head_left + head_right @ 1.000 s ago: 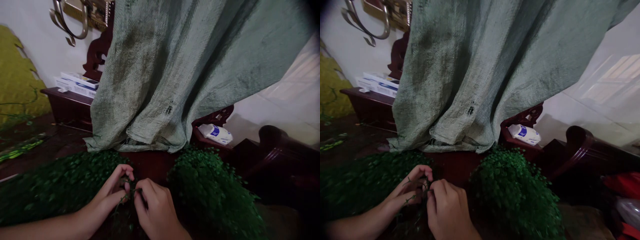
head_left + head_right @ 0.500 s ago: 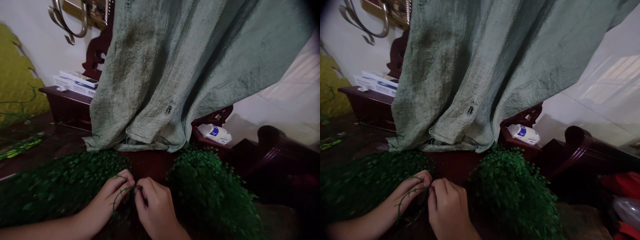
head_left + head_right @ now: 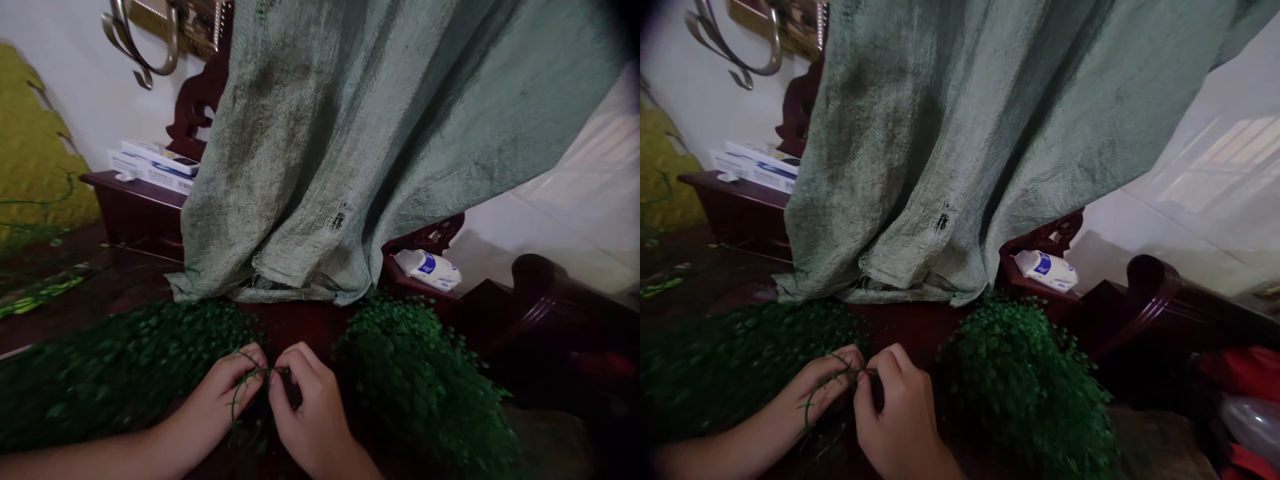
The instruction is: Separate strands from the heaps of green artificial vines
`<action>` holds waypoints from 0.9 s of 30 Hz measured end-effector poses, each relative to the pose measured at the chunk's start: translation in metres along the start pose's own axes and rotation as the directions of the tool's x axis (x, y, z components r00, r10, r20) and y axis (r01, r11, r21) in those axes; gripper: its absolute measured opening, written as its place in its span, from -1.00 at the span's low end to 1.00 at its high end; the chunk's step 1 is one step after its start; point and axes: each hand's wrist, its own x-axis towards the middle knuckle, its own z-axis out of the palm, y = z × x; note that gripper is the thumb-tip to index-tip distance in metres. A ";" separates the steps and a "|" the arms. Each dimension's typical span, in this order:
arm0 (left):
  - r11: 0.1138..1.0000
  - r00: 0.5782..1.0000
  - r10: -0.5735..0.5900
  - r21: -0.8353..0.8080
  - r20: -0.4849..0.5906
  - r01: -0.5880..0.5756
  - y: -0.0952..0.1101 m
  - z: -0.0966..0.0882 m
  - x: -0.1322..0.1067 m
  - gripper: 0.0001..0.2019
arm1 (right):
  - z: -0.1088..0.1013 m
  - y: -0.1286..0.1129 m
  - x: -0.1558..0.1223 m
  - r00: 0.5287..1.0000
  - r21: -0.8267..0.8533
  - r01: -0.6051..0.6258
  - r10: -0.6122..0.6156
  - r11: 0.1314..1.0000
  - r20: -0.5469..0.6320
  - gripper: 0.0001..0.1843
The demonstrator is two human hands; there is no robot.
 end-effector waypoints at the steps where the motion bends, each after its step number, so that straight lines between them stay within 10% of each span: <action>1: 1.000 1.000 0.005 0.006 -0.004 -0.005 0.000 0.000 0.001 -0.61 | 0.000 0.001 0.000 1.000 0.019 -0.014 0.014 1.000 -0.002 -0.91; 20: 0.984 0.990 0.093 0.144 0.107 -0.108 0.001 -0.001 0.003 -0.61 | 0.000 -0.002 0.008 0.980 0.236 -0.195 0.199 0.952 0.007 -0.72; 27: 0.995 0.991 -0.030 0.103 0.134 0.016 0.004 -0.003 0.000 -0.80 | 0.000 -0.002 0.007 0.986 0.226 -0.136 0.153 0.965 -0.060 -0.70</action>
